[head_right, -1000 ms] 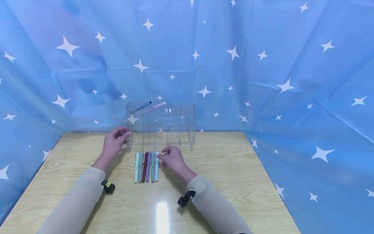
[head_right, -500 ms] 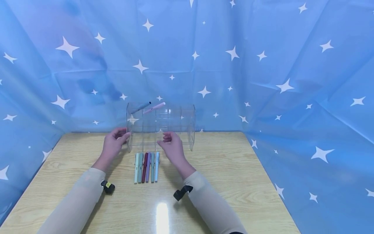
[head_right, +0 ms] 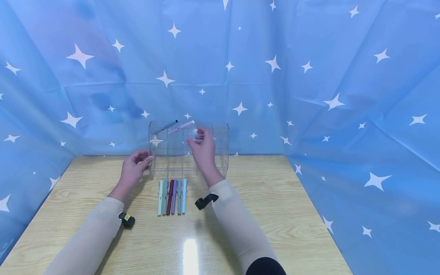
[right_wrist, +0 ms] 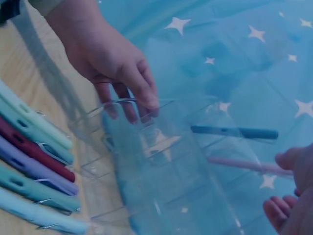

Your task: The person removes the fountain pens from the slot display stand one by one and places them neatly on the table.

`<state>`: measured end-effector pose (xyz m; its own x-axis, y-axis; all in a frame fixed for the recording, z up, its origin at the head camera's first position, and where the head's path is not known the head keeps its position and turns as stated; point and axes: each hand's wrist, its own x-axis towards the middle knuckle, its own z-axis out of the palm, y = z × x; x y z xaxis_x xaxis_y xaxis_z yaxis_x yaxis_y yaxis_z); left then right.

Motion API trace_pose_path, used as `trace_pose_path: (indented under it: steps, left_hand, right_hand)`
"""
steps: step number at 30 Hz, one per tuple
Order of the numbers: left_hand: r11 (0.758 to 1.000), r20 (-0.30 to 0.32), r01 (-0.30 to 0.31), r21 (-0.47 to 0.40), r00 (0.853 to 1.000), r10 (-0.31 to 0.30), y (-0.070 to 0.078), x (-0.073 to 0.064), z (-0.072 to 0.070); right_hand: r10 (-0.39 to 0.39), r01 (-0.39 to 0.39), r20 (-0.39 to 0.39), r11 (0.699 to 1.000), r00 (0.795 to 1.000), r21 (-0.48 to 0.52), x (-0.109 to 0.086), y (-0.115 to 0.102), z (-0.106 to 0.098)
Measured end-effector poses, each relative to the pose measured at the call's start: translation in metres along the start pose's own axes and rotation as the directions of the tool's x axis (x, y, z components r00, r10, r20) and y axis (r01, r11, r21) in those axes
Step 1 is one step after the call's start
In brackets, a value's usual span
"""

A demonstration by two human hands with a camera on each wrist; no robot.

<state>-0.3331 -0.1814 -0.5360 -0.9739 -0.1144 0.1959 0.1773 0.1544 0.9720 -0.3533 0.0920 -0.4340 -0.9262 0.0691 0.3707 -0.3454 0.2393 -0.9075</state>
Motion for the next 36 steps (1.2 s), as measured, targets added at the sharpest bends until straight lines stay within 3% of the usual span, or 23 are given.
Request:
trace_pose_path:
  steps: [9, 17, 36]
  left_hand:
    - [1.000, 0.000, 0.015, -0.015, 1.000, -0.015, 0.003, -0.001, -0.001]
    - [1.000, -0.001, 0.000, -0.013, 1.000, 0.000, 0.001, -0.001, -0.001]
    - [1.000, 0.008, 0.025, -0.011, 1.000, -0.025, 0.002, 0.000, 0.000]
  right_hand:
    - [0.040, -0.039, -0.042, 0.999, 0.998, 0.030, 0.022, -0.012, 0.015]
    - [0.123, -0.121, 0.000, 0.975, 0.992, 0.188, 0.033, -0.014, 0.028]
    - [0.087, -0.092, 0.040, 0.983, 0.995, 0.157, 0.042, -0.004, 0.039]
